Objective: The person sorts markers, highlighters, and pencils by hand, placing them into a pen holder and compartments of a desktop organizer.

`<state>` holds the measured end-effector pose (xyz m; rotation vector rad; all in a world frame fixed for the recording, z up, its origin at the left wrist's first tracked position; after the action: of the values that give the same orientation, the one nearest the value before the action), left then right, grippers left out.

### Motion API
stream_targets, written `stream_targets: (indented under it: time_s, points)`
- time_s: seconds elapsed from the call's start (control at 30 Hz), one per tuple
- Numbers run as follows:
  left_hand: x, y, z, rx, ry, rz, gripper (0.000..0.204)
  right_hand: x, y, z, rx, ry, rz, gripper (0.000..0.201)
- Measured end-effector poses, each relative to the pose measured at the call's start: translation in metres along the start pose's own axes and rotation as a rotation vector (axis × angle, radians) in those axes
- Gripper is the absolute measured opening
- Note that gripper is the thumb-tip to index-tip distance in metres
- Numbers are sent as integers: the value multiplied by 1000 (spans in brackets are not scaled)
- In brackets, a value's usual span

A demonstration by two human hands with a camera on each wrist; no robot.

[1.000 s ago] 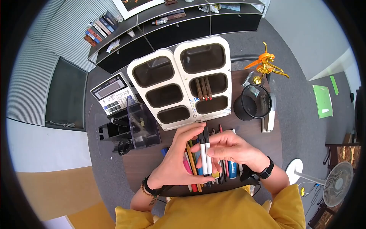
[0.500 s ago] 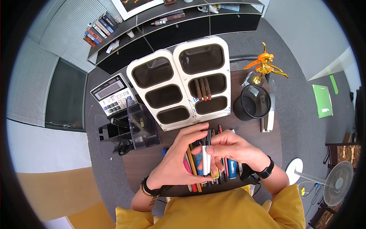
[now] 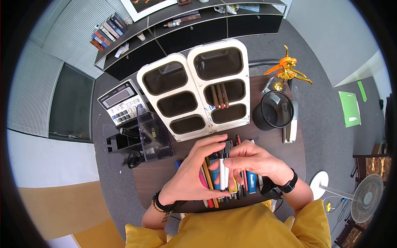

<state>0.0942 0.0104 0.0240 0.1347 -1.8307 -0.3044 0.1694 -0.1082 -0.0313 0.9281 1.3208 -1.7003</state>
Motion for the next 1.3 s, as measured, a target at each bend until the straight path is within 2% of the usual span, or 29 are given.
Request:
stream_targets:
  time_s: [0.83,0.93,1.0,1.1,1.2,1.3]
  points:
    - [-5,-2,4,38,-13,0,110,6,-2,0,-4,3,-33,39]
    - [-5,-3,5,60,-20,16,111,6,-4,0,-36,-3,-78,38]
    - [-5,-3,7,85,-69,74,113,3,-9,0,-81,92,-159,39]
    - [-7,-3,10,111,-75,141,118,1,-14,-1,-131,130,-264,41]
    - [-9,-7,11,105,-136,250,123,-7,-21,0,-132,144,-288,41]
    - [-11,-9,13,89,-153,242,125,1,-20,0,-163,152,-334,39]
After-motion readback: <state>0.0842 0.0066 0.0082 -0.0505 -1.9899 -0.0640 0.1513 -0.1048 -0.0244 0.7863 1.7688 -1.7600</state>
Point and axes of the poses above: each hand's wrist, its own z-axis away from the middle knuckle, its own y-axis out of the back of the hand, x = y × z, the point moved 7 cm from there along -z, towards the middle knuckle, and after that the axes turned 10 degrees about z, right-handed, at the moved point
